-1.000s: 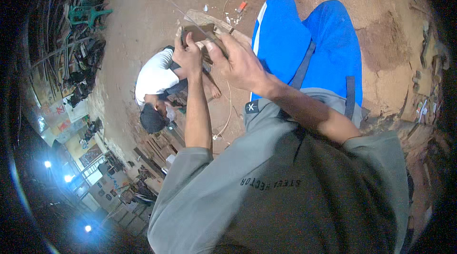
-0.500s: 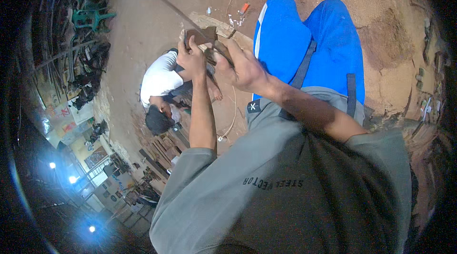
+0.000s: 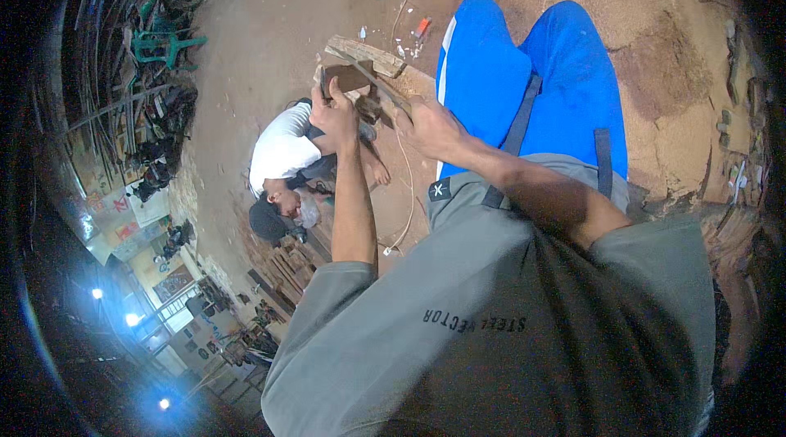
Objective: The person carves a small piece of wood using a knife while sitting on the floor, occasionally standing up and moving pieces of wood.
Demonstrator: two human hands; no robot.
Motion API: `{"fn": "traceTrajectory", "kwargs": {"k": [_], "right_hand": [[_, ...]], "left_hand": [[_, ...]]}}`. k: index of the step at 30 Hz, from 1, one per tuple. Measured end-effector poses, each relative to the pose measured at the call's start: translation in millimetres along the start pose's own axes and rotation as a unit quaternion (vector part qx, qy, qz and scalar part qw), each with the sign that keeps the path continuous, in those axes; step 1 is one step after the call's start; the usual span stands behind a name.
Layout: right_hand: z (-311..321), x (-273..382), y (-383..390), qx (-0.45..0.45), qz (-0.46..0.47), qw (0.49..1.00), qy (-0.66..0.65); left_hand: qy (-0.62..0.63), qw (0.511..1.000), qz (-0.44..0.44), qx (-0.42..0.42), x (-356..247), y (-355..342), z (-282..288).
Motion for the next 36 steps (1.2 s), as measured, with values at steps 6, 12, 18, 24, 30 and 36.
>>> {"fn": "traceTrajectory", "kwargs": {"k": [6,12,18,24,30,36], "right_hand": [[16,5,3,-0.023,-0.013,0.999,-0.021],[1,-29,-16,-0.051,-0.019,0.997,-0.053],[9,-15,-23,0.144,-0.296,0.9,-0.285],[5,7,-20,-0.004,0.006,0.997,0.077],[-1,15,-16,-0.003,-0.012,0.991,0.134],[34,24,-40,0.155,-0.331,0.84,-0.401]], "left_hand": [[0.023,0.999,-0.033,-0.014,-17,-6,-13],[-0.063,0.994,-0.017,0.089,-29,-25,-20],[-0.02,0.994,-0.038,0.096,-32,-31,-29],[-0.125,0.986,-0.008,0.106,-13,-31,-18],[-0.037,0.998,-0.015,0.05,0,-25,-9],[-0.102,0.987,-0.066,0.105,-15,-35,-23]]}}
Point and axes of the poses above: each hand's wrist, its own y-axis away from the middle knuckle, its own z-axis out of the back of the hand, x = y × z, the point moved 2 cm from there along -y, towards the middle knuckle, and after that the axes turned 7 degrees about -x, right-handed, at the moved point
